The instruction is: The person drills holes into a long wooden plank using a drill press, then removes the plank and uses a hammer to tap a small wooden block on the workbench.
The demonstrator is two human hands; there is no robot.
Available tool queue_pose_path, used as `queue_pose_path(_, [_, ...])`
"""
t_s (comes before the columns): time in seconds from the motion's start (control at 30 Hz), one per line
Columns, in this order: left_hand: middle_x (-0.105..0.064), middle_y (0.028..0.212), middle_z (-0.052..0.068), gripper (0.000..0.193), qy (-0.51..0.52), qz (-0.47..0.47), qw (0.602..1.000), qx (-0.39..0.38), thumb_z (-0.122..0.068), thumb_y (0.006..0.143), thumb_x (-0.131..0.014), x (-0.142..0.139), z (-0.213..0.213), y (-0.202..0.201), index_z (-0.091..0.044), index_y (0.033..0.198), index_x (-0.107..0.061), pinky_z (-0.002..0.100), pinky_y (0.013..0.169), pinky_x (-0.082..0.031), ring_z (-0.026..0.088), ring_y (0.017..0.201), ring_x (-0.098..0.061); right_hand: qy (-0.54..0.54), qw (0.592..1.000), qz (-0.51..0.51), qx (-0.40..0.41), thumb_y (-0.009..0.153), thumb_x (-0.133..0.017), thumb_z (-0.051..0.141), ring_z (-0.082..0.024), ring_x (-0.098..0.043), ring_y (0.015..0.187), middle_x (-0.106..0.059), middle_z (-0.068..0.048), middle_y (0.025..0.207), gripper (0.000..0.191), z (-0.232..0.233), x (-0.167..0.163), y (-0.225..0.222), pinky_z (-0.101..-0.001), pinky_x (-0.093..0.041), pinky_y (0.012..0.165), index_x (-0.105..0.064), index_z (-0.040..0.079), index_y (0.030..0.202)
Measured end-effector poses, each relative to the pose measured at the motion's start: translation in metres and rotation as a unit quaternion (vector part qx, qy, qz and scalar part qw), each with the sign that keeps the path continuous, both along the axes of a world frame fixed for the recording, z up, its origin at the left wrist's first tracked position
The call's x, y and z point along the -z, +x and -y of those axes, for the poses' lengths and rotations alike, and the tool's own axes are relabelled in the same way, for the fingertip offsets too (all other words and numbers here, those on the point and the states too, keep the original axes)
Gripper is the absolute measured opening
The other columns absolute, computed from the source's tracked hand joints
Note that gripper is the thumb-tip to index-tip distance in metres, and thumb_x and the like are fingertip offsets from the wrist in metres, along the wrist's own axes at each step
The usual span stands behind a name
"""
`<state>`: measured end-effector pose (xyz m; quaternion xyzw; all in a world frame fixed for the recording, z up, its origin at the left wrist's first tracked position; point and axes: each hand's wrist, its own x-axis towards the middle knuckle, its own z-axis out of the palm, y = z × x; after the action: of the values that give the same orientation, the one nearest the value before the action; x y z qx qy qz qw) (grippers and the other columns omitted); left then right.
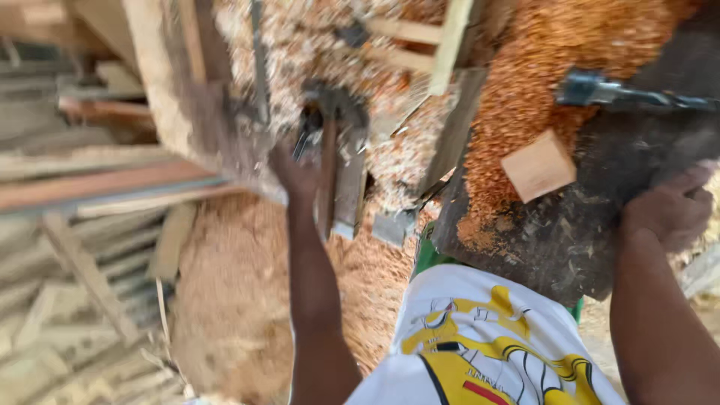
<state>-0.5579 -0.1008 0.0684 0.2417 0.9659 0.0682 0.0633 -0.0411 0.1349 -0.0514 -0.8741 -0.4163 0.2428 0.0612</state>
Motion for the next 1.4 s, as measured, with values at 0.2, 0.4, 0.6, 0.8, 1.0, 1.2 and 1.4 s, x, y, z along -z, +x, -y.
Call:
queue_pose_path(0.2, [-0.056, 0.118, 0.022, 0.050, -0.052, -0.030, 0.994, 0.091, 0.000, 0.073, -0.080, 0.030, 0.050, -0.043, -0.002, 0.117, -0.057, 0.052, 0.101, -0.046, 0.038, 0.117, -0.053, -0.021, 0.999, 0.032, 0.007, 0.108, -0.041, 0.071, -0.042, -0.066, 0.092, -0.073, -0.020, 0.100, 0.072, 0.004, -0.004, 0.003, -0.0568, -0.048, 0.079, -0.073, 0.006, 0.104])
queue_pose_path(0.4, [-0.060, 0.112, 0.017, 0.042, -0.063, -0.041, 0.992, 0.097, -0.001, 0.079, -0.078, 0.028, 0.055, -0.046, -0.004, 0.115, -0.057, 0.051, 0.097, -0.048, 0.036, 0.111, -0.059, -0.050, 0.998, 0.031, 0.021, 0.106, -0.038, 0.072, -0.040, -0.068, 0.089, -0.072, -0.020, 0.097, 0.074, 0.000, -0.011, -0.002, -0.0560, -0.049, 0.075, -0.071, 0.006, 0.103])
queue_pose_path(0.6, [-0.062, 0.108, 0.018, 0.044, -0.110, -0.037, 0.984, 0.134, -0.003, 0.070, -0.083, -0.003, 0.035, -0.040, -0.005, 0.109, -0.060, 0.052, 0.089, -0.050, 0.037, 0.103, -0.063, -0.042, 0.998, 0.036, 0.015, 0.108, -0.041, 0.072, -0.040, -0.069, 0.083, -0.072, -0.020, 0.091, 0.073, 0.003, -0.007, -0.001, -0.0558, -0.050, 0.072, -0.071, 0.005, 0.102])
queue_pose_path(0.8, [-0.066, 0.105, 0.014, 0.029, -0.047, 0.021, 0.992, 0.112, -0.005, 0.085, -0.068, -0.073, 0.005, -0.009, 0.000, 0.113, -0.063, 0.045, 0.086, -0.056, 0.028, 0.095, -0.067, -0.041, 0.999, 0.022, 0.018, 0.108, -0.041, 0.071, -0.039, -0.069, 0.081, -0.072, -0.019, 0.089, 0.071, 0.007, -0.006, 0.000, -0.0553, -0.050, 0.070, -0.070, 0.006, 0.098])
queue_pose_path(1.0, [-0.072, 0.093, 0.011, 0.022, 0.141, 0.103, 0.982, -0.068, 0.000, 0.096, -0.059, -0.170, -0.051, 0.039, -0.001, 0.115, -0.068, 0.023, 0.049, -0.051, 0.014, 0.067, -0.066, -0.055, 0.998, 0.013, 0.035, 0.106, -0.043, 0.071, -0.037, -0.069, 0.079, -0.073, -0.016, 0.086, 0.069, 0.005, -0.011, -0.003, -0.0559, -0.048, 0.070, -0.070, 0.009, 0.094])
queue_pose_path(1.2, [-0.072, 0.089, 0.015, 0.011, 0.466, 0.337, 0.795, 0.194, 0.006, 0.103, -0.066, -0.214, -0.170, 0.071, -0.002, 0.107, -0.071, 0.023, 0.047, -0.057, 0.018, 0.066, -0.069, -0.034, 0.999, 0.025, 0.025, 0.107, -0.048, 0.070, -0.039, -0.069, 0.077, -0.073, -0.017, 0.083, 0.068, 0.005, -0.013, -0.006, -0.0569, -0.049, 0.068, -0.071, 0.008, 0.091])
queue_pose_path(1.4, [-0.081, 0.094, 0.013, 0.012, 0.438, 0.304, 0.845, -0.040, -0.015, 0.103, -0.066, -0.159, -0.310, 0.122, -0.003, 0.107, -0.065, 0.039, 0.067, -0.073, 0.022, 0.082, -0.083, -0.072, 0.996, -0.016, 0.046, 0.108, -0.047, 0.069, -0.037, -0.071, 0.080, -0.073, -0.015, 0.084, 0.066, 0.005, -0.019, -0.006, -0.0554, -0.050, 0.074, -0.070, 0.008, 0.093])
